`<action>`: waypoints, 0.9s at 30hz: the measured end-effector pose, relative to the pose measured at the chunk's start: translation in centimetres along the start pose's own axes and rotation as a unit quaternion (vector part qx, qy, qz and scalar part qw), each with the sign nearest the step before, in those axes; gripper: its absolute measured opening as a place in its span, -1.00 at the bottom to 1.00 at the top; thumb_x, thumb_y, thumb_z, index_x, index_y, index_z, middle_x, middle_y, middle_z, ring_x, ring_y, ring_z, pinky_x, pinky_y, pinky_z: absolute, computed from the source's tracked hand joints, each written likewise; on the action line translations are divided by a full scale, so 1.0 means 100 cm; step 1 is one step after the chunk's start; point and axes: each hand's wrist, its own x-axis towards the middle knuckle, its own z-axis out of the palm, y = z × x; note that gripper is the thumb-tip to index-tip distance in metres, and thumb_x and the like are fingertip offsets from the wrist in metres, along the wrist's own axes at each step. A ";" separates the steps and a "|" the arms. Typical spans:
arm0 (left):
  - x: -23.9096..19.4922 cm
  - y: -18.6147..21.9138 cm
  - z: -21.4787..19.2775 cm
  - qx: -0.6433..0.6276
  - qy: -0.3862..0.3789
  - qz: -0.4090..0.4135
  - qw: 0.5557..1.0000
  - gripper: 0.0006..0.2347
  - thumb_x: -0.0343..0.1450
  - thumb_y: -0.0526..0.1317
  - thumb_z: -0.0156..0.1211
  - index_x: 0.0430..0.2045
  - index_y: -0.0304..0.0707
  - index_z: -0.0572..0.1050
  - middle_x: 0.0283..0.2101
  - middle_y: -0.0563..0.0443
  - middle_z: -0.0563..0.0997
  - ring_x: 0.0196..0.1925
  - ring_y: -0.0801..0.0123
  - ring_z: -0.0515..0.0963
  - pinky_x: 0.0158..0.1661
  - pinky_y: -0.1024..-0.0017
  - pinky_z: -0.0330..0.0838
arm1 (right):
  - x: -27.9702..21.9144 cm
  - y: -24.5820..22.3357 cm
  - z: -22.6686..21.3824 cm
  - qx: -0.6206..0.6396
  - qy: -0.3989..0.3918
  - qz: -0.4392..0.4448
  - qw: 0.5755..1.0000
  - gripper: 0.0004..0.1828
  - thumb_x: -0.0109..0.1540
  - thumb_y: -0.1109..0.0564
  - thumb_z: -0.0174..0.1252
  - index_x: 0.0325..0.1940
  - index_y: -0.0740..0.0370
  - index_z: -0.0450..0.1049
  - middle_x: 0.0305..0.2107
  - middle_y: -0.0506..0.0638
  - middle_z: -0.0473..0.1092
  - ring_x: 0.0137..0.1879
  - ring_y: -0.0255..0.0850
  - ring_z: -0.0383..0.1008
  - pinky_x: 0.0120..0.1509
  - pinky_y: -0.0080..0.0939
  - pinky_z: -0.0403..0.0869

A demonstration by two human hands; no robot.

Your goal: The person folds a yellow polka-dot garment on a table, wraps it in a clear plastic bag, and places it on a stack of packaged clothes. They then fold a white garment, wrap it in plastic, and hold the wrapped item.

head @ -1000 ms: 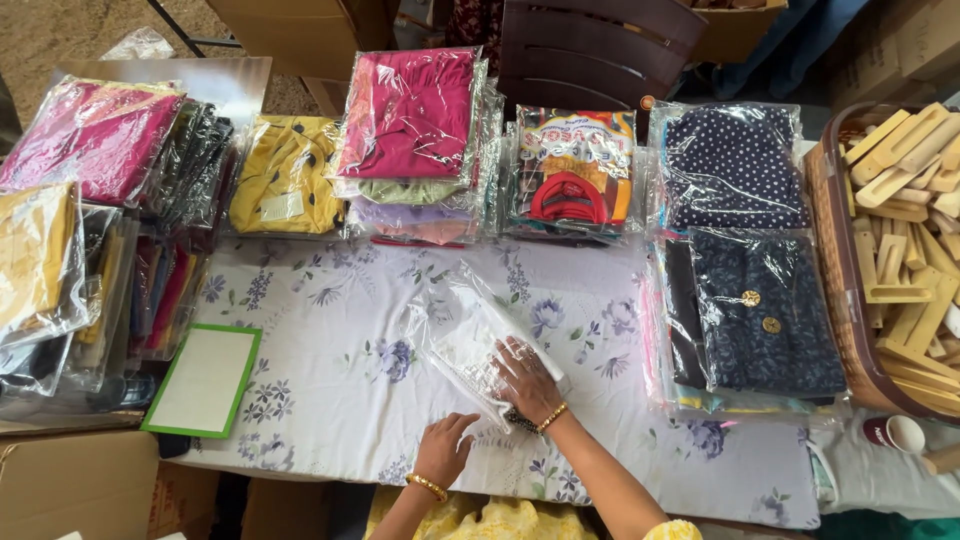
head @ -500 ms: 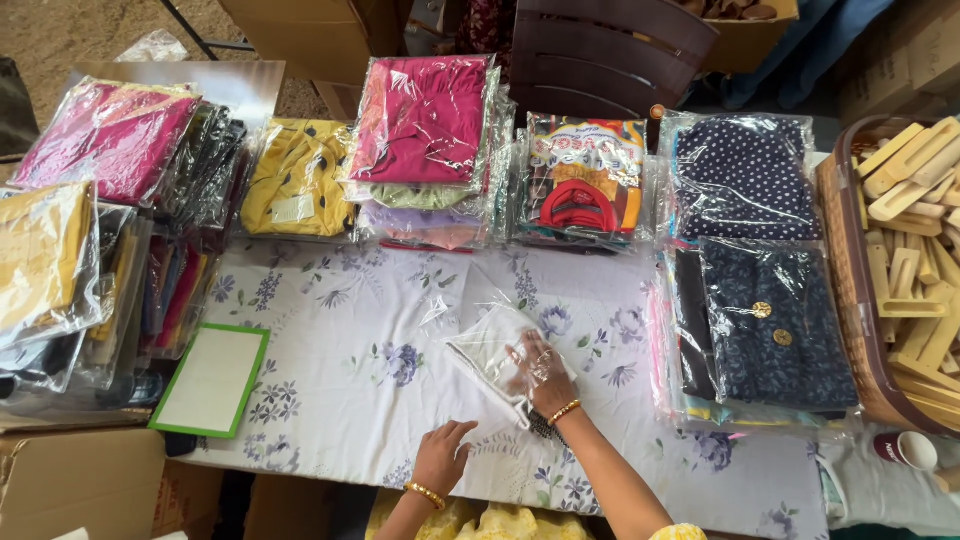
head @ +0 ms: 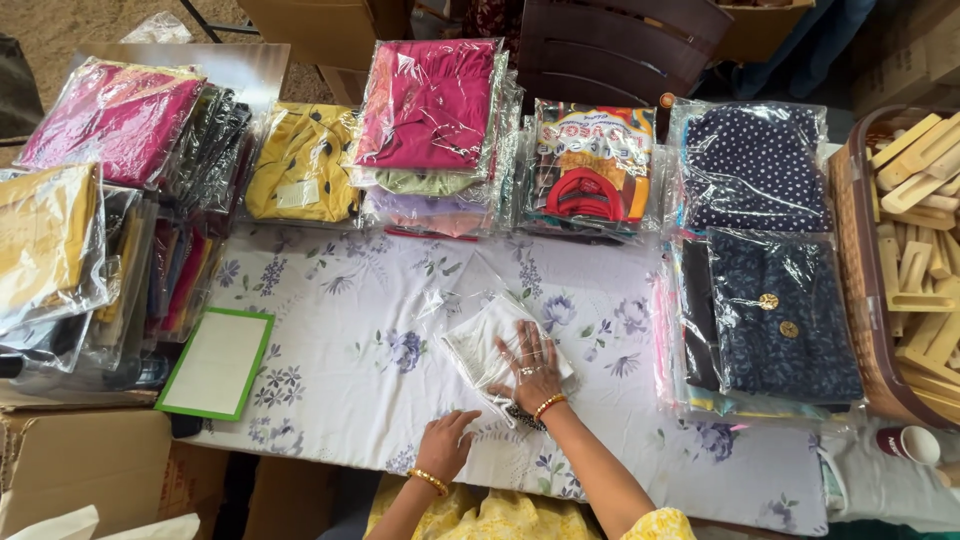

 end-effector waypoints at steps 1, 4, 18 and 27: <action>0.001 0.001 -0.001 -0.001 0.002 0.000 1.000 -0.64 0.34 -0.34 0.20 0.04 -0.03 0.49 -0.06 0.01 0.60 0.03 0.16 0.56 0.04 0.17 0.34 | -0.002 0.002 -0.002 -0.001 0.001 -0.002 1.000 0.10 0.11 -0.63 0.03 0.60 -0.29 -0.17 0.53 0.16 -0.46 0.63 0.12 -0.51 0.57 0.37 -0.29; 0.006 -0.008 0.006 -0.053 0.015 -0.032 0.998 -0.65 0.33 -0.36 0.19 0.02 -0.05 0.52 -0.11 0.02 0.64 -0.11 0.19 0.63 -0.06 0.21 0.45 | -0.011 0.005 0.002 0.019 -0.005 -0.010 1.000 -0.03 0.18 -0.56 0.00 0.58 -0.28 -0.08 0.55 0.11 -0.43 0.64 0.10 -0.47 0.61 0.29 -0.27; 0.159 -0.127 0.043 -0.418 0.234 -0.255 0.840 -0.57 0.42 -0.16 0.23 0.21 -0.21 0.39 -0.09 -0.15 0.62 -0.30 0.32 0.62 -0.31 0.38 0.53 | -0.078 0.025 0.062 0.319 0.344 0.206 0.859 -0.41 0.11 0.18 0.36 0.24 0.20 0.45 0.35 0.21 0.24 0.39 0.09 0.32 0.34 -0.05 0.42; 0.198 -0.093 0.000 -0.346 0.178 -0.335 0.858 -0.69 0.50 -0.03 0.19 -0.07 -0.27 0.66 -0.27 -0.07 0.73 -0.35 0.36 0.64 -0.32 0.45 0.45 | -0.036 0.043 0.063 0.312 0.257 0.382 0.831 -0.37 -0.03 0.05 0.52 0.07 0.15 0.45 -0.08 0.05 0.43 -0.02 -0.03 0.50 0.08 -0.06 0.49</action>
